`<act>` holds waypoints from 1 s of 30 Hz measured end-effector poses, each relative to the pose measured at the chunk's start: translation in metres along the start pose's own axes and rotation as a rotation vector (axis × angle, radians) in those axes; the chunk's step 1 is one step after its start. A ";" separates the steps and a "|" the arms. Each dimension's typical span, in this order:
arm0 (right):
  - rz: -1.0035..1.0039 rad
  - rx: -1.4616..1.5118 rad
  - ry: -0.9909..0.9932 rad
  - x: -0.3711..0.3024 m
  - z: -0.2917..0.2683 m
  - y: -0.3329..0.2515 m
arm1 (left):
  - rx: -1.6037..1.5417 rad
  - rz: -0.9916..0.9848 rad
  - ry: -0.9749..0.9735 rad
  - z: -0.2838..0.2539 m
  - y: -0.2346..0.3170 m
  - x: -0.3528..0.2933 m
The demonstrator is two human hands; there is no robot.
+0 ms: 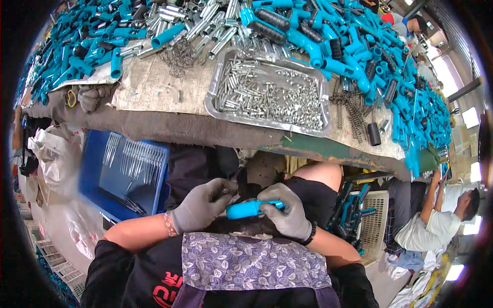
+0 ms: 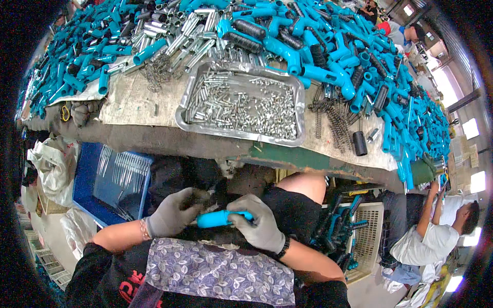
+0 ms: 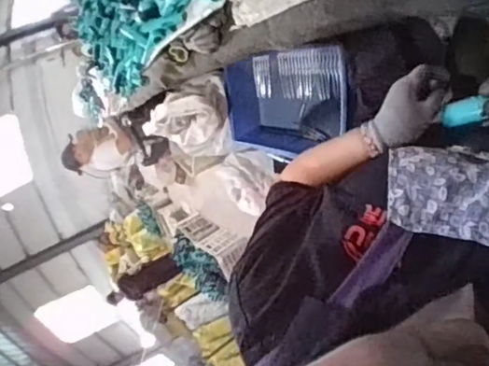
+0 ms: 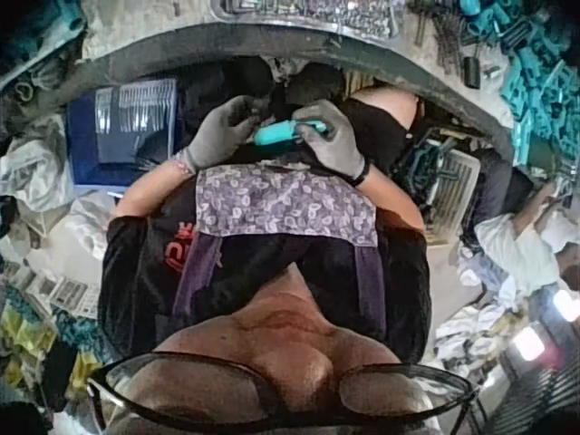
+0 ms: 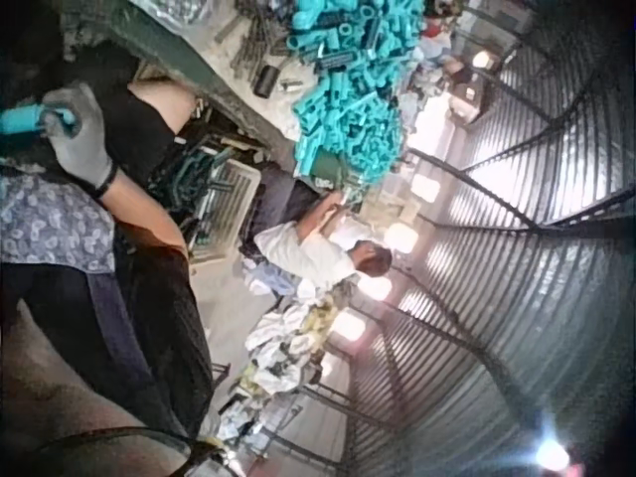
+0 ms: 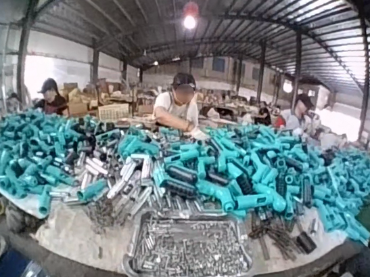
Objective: The person assembles tool handles by fitting metal pins and springs onto metal rods, inserting the assemblies into plastic handle casings, and attaching outer grips.
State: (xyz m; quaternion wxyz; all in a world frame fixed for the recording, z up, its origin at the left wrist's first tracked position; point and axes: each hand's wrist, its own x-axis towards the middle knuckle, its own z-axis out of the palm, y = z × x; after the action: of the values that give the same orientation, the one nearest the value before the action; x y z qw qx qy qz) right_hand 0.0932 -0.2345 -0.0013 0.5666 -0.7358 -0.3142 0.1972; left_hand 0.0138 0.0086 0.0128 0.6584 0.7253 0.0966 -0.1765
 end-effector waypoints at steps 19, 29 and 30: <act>-0.347 -1.224 0.065 0.231 -0.070 -0.075 | -0.416 -0.014 -0.282 -0.014 -0.010 -0.002; -0.423 -0.619 -0.028 0.192 -0.055 -0.113 | -0.556 0.059 -0.142 -0.027 -0.013 -0.013; -0.245 -0.611 -0.109 0.165 -0.041 -0.133 | -0.562 0.007 -0.136 -0.031 -0.011 -0.016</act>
State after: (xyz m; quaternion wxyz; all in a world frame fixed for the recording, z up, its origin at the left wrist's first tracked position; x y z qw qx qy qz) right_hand 0.2074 -0.1290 0.1484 0.3215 -0.8168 -0.4748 0.0632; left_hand -0.0006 0.0420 0.0112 0.8391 0.5014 0.0945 -0.1888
